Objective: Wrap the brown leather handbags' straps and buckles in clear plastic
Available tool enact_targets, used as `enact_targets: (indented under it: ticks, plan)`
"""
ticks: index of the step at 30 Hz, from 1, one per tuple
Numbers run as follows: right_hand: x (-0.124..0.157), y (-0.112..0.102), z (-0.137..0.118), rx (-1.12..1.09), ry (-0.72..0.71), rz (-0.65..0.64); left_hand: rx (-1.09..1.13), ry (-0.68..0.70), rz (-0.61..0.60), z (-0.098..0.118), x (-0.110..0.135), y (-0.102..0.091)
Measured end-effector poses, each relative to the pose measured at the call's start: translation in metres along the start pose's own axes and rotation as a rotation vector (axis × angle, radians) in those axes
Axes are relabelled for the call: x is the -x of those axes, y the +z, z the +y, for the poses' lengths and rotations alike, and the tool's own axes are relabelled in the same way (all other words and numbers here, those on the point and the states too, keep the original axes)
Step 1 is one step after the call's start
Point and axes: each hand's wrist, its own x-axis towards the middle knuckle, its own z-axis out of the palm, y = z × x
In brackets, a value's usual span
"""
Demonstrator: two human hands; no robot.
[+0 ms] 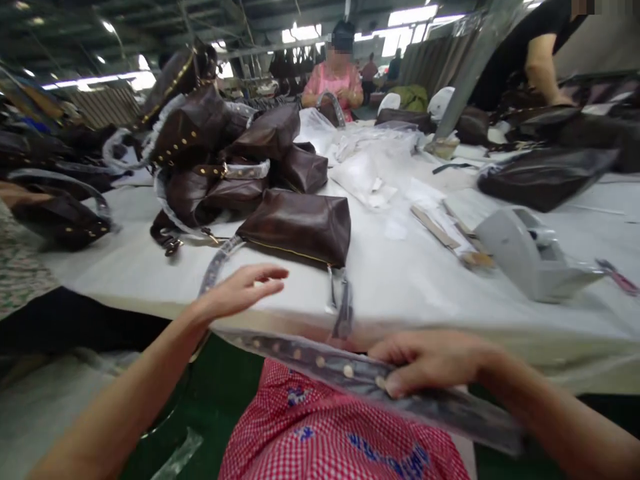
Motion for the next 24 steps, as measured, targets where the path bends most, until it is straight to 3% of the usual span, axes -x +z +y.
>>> enact_targets:
  ticks: [3, 6, 7, 9, 12, 15, 18, 21, 24]
  plan:
    - [-0.028, -0.012, -0.022, 0.001, -0.013, -0.047, 0.168, 0.163, -0.28, 0.051, 0.015, 0.04]
    - [-0.041, -0.017, -0.038, 0.173, 0.064, -0.016, 0.257, 0.141, -0.405, 0.064, 0.014, 0.068]
    - [-0.039, -0.017, -0.042, 0.283, 0.086, 0.058, 0.307, 0.113, -0.418, 0.06, 0.012, 0.072]
    - [-0.03, -0.015, -0.046, 0.562, 0.039, 0.366, 0.406, 0.042, -0.395, 0.048, 0.007, 0.071]
    - [-0.011, -0.006, -0.042, 0.971, -0.229, 0.895, 0.525, -0.07, -0.283, 0.026, 0.006, 0.06]
    - [-0.009, 0.002, -0.027, 1.288, -0.3, 1.102, 0.694, -0.132, -0.271, 0.015, 0.01, 0.052]
    - [-0.028, 0.004, -0.008, 1.483, -0.305, 1.262, 0.793, -0.112, -0.282, 0.017, 0.015, 0.05]
    - [-0.052, 0.0, 0.0, 1.285, -0.366, 1.44, 0.779, -0.073, -0.218, 0.024, 0.016, 0.048]
    - [-0.072, 0.0, -0.011, 0.661, -0.378, 1.445, 0.783, -0.072, -0.166, 0.026, 0.014, 0.048]
